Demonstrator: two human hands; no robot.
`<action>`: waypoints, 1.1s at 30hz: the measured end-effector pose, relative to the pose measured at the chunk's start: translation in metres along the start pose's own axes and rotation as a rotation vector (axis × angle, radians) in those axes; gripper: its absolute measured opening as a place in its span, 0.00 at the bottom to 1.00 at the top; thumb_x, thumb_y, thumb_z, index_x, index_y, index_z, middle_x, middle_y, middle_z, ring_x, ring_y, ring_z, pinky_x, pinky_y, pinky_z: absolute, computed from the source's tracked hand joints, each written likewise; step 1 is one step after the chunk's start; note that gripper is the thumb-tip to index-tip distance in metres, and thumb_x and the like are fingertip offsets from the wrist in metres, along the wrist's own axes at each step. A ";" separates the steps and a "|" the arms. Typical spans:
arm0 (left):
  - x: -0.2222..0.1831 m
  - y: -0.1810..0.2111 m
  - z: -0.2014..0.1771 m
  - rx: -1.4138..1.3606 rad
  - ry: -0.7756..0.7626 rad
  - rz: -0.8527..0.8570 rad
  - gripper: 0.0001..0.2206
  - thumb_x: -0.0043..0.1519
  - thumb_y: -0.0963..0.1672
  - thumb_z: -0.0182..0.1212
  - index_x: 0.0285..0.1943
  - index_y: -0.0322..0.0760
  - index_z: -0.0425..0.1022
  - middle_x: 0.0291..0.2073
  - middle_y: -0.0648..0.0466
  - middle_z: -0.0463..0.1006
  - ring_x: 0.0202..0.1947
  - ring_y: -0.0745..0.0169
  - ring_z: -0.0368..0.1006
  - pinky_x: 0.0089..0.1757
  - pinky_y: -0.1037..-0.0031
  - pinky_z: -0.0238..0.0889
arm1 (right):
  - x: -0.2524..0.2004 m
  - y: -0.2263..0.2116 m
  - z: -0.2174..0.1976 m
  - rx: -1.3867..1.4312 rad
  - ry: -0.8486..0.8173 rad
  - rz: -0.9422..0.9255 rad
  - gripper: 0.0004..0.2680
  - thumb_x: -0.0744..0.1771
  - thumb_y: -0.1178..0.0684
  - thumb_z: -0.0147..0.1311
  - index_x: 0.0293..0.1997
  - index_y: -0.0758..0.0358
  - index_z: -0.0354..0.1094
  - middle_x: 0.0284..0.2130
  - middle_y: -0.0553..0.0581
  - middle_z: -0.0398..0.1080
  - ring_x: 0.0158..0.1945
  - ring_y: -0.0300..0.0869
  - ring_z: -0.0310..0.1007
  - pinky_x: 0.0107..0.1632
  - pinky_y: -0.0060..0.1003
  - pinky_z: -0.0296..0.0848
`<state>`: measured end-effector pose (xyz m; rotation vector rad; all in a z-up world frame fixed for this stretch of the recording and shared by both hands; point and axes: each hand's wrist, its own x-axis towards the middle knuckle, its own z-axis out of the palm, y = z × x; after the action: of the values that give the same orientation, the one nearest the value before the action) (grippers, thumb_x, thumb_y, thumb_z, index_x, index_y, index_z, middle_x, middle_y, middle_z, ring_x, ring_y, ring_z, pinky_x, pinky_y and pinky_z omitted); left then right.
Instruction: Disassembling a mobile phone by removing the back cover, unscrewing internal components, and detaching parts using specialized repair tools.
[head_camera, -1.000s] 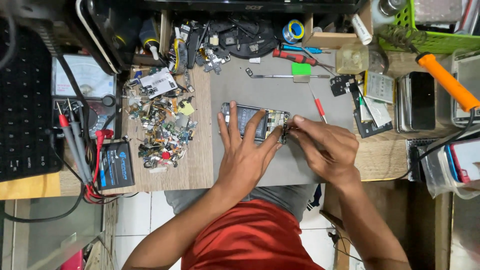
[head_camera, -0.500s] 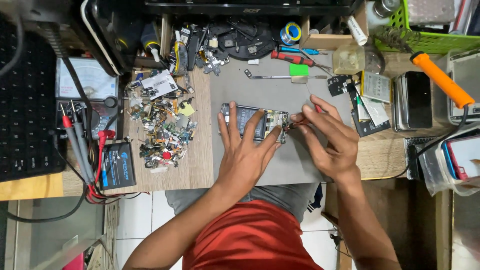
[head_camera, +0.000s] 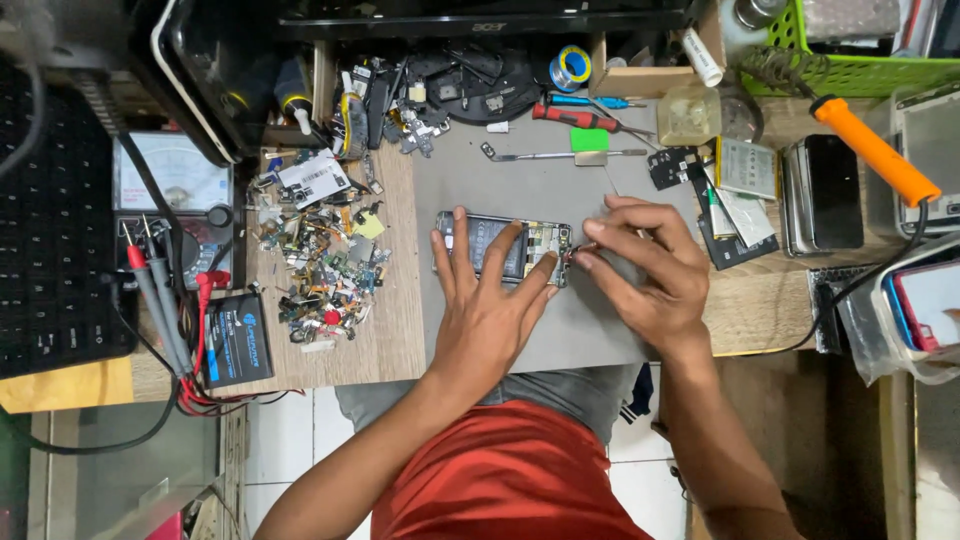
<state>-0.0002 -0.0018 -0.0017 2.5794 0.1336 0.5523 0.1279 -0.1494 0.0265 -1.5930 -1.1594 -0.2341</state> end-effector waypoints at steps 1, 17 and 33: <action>-0.001 0.000 0.000 0.000 -0.001 -0.001 0.12 0.68 0.49 0.55 0.58 0.49 0.77 0.62 0.40 0.66 0.70 0.09 0.41 0.60 0.22 0.30 | -0.003 0.004 -0.001 -0.034 0.038 -0.021 0.12 0.61 0.70 0.68 0.48 0.76 0.76 0.34 0.67 0.77 0.38 0.56 0.80 0.58 0.66 0.75; 0.000 0.001 -0.001 0.009 -0.009 0.004 0.13 0.68 0.49 0.55 0.58 0.49 0.77 0.62 0.40 0.66 0.70 0.09 0.40 0.60 0.22 0.30 | 0.001 -0.008 0.004 0.041 0.068 -0.005 0.12 0.67 0.69 0.58 0.57 0.78 0.69 0.38 0.69 0.77 0.43 0.57 0.81 0.60 0.68 0.72; 0.000 0.001 -0.001 0.013 -0.018 -0.006 0.13 0.68 0.50 0.54 0.58 0.50 0.77 0.62 0.40 0.66 0.70 0.09 0.40 0.60 0.22 0.29 | -0.014 0.011 0.000 -0.013 0.116 -0.008 0.14 0.62 0.71 0.66 0.52 0.80 0.73 0.37 0.72 0.76 0.40 0.59 0.81 0.53 0.59 0.78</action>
<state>-0.0009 -0.0027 -0.0005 2.5946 0.1392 0.5277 0.1289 -0.1561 0.0100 -1.5654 -1.0767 -0.3357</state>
